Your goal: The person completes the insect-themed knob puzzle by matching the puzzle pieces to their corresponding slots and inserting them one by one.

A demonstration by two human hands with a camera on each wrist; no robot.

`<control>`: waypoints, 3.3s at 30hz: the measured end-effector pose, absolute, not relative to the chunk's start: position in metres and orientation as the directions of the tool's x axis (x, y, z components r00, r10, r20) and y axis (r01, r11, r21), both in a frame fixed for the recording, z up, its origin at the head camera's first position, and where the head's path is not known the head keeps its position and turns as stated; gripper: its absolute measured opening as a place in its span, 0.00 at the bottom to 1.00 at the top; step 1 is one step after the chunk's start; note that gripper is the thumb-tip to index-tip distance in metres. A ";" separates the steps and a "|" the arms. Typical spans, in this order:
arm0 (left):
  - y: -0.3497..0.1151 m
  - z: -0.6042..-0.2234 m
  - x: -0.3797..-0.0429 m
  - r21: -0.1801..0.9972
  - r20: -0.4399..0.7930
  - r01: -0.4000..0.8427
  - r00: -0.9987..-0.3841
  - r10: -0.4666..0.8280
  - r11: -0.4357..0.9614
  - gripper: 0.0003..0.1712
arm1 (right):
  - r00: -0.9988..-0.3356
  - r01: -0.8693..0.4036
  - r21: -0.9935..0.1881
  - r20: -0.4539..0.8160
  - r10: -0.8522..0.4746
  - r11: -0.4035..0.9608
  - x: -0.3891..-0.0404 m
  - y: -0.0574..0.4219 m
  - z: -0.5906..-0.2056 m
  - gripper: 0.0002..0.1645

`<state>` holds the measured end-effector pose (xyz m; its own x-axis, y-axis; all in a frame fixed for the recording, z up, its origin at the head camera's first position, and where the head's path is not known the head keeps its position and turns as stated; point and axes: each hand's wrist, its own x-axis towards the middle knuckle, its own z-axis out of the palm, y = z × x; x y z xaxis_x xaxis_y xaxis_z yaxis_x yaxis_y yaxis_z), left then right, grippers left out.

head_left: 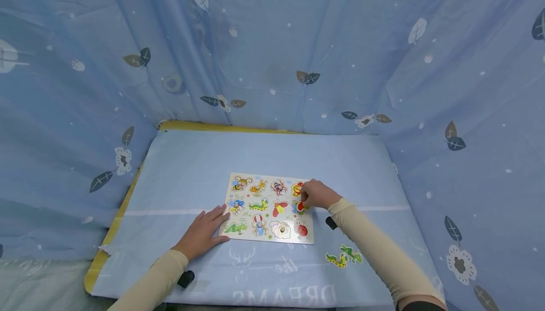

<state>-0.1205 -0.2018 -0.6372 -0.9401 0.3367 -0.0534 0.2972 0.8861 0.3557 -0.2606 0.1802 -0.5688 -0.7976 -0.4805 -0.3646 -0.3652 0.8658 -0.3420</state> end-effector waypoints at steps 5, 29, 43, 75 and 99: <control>-0.203 -0.637 -0.120 0.360 -0.043 0.298 -0.941 0.335 0.884 0.47 | -0.763 -0.425 -0.374 -0.343 -0.549 0.824 -0.257 0.144 -0.568 0.16; -0.203 -0.638 -0.119 0.350 -0.027 0.309 -0.941 0.339 0.885 0.47 | -0.719 -0.549 -0.281 -0.321 -0.616 0.787 -0.250 0.096 -0.585 0.21; -0.205 -0.637 -0.120 0.357 -0.022 0.310 -0.940 0.340 0.881 0.46 | -0.715 -0.551 -0.296 -0.316 -0.624 0.780 -0.251 0.098 -0.590 0.14; -0.202 -0.637 -0.121 0.361 -0.024 0.334 -0.930 0.366 0.871 0.46 | -0.787 -0.358 -0.282 -0.423 -0.450 0.890 -0.172 0.226 -0.566 0.11; -0.204 -0.638 -0.119 0.352 -0.013 0.321 -0.938 0.348 0.879 0.46 | -0.758 -0.242 -0.315 -0.529 -0.382 0.917 -0.116 0.248 -0.577 0.16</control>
<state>-0.1195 -0.2037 -0.6379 -0.9376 0.3476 -0.0129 0.3211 0.8794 0.3515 -0.1156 0.2484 -0.5768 -0.7581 -0.3820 -0.5286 -0.2424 0.9175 -0.3153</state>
